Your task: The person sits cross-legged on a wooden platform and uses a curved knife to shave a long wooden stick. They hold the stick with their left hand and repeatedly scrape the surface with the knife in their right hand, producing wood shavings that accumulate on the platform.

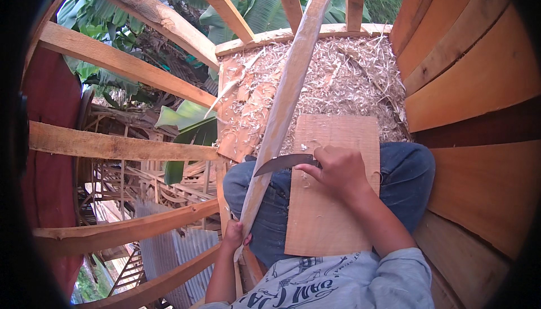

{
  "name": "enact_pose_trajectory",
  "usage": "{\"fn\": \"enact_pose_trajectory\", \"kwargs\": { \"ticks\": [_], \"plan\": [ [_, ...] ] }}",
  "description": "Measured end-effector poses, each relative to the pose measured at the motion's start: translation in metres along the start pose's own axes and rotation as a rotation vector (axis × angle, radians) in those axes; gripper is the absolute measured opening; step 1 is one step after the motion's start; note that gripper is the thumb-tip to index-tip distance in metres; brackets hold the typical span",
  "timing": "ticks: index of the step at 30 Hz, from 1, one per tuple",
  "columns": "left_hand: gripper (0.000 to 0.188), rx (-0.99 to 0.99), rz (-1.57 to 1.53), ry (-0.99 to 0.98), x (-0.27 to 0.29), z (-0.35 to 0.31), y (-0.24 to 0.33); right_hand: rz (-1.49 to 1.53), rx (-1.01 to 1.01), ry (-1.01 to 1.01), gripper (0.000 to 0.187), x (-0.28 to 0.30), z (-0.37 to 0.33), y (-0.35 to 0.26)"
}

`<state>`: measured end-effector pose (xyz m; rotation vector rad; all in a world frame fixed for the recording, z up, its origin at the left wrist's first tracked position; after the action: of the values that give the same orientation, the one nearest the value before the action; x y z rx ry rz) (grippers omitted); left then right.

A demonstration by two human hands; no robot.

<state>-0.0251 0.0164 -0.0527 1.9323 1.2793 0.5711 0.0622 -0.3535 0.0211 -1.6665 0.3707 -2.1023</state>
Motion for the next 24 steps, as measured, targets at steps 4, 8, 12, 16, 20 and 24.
{"fn": "enact_pose_trajectory", "kwargs": {
  "ticks": [4,8,12,16,20,24],
  "plan": [
    [0.06,0.046,0.007,0.063,-0.01,-0.002,0.01,-0.009,-0.013,0.024,0.047,-0.001,0.003,0.001],
    [0.057,0.034,0.031,0.054,-0.008,-0.002,0.005,-0.058,-0.045,0.01,0.048,-0.001,0.006,-0.004],
    [0.058,0.076,0.024,0.115,-0.015,-0.003,0.013,-0.006,-0.071,0.024,0.047,-0.008,0.009,-0.009],
    [0.063,0.037,0.057,0.113,-0.011,-0.003,0.01,0.001,-0.051,0.149,0.05,-0.015,0.016,-0.01],
    [0.065,0.009,0.083,0.102,-0.01,-0.002,0.003,0.346,-0.599,0.486,0.061,0.014,0.048,0.077],
    [0.066,0.007,0.073,0.079,-0.006,0.001,0.006,0.323,-0.453,0.411,0.055,0.064,0.05,0.08]
  ]
}}
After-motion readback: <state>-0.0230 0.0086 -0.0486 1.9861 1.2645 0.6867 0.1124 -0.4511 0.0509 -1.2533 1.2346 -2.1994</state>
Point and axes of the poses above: each hand's wrist, its own z-axis towards the middle knuckle, its own x-axis out of the back of the hand, y = z × x, the point moved 1 cm from there along z, towards the middle knuckle, and after that the axes turned 2 degrees about -y, right-handed, at the moved point
